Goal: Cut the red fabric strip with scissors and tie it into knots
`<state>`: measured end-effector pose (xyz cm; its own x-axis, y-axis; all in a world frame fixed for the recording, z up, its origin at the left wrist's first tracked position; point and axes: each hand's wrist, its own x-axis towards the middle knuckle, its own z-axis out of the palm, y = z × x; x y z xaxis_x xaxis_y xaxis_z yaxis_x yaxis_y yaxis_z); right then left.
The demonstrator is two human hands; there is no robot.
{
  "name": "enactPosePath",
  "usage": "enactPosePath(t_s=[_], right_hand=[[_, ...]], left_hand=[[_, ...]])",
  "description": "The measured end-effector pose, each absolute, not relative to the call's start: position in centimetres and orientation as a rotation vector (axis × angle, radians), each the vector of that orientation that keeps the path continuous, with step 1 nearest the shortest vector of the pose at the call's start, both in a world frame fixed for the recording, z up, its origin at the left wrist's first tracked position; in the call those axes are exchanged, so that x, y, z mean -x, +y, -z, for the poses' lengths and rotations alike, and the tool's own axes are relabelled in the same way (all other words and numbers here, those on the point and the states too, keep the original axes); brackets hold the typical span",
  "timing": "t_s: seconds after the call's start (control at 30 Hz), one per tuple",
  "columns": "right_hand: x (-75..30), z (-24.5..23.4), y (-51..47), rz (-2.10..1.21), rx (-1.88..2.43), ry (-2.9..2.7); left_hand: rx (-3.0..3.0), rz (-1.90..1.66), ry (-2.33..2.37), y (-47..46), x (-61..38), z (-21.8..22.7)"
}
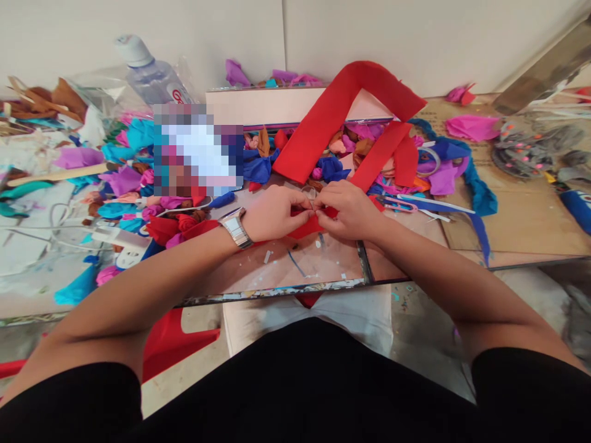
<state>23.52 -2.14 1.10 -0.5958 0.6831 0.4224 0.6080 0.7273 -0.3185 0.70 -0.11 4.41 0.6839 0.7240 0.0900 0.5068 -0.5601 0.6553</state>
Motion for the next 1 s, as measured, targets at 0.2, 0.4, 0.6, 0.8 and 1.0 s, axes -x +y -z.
enactPosePath(t_s=[0.2,0.4,0.6,0.8,1.0], right_hand=[[-23.7,-1.4,-2.2,-0.245,0.981,-2.39],[-23.6,-1.5,-2.2,-0.198,1.015,-2.397],[-23.5,-1.4,-2.1,-0.216,1.053,-2.376],[-23.5,-1.5,-2.2,-0.231,1.035,-2.369],[-23.7,-1.5,-2.1,-0.239,1.034,-2.36]], left_hand=[[-2.427,-0.465,1.009,-0.3,-0.7,-4.4],[-2.386,-0.474,0.972,-0.2,-0.7,-4.5],[-2.275,-0.408,0.936,0.3,-0.3,-4.5],[-2.191,-0.397,0.898,0.8,-0.2,-4.5],[-2.138,-0.352,0.904,1.6,0.0,-4.4]])
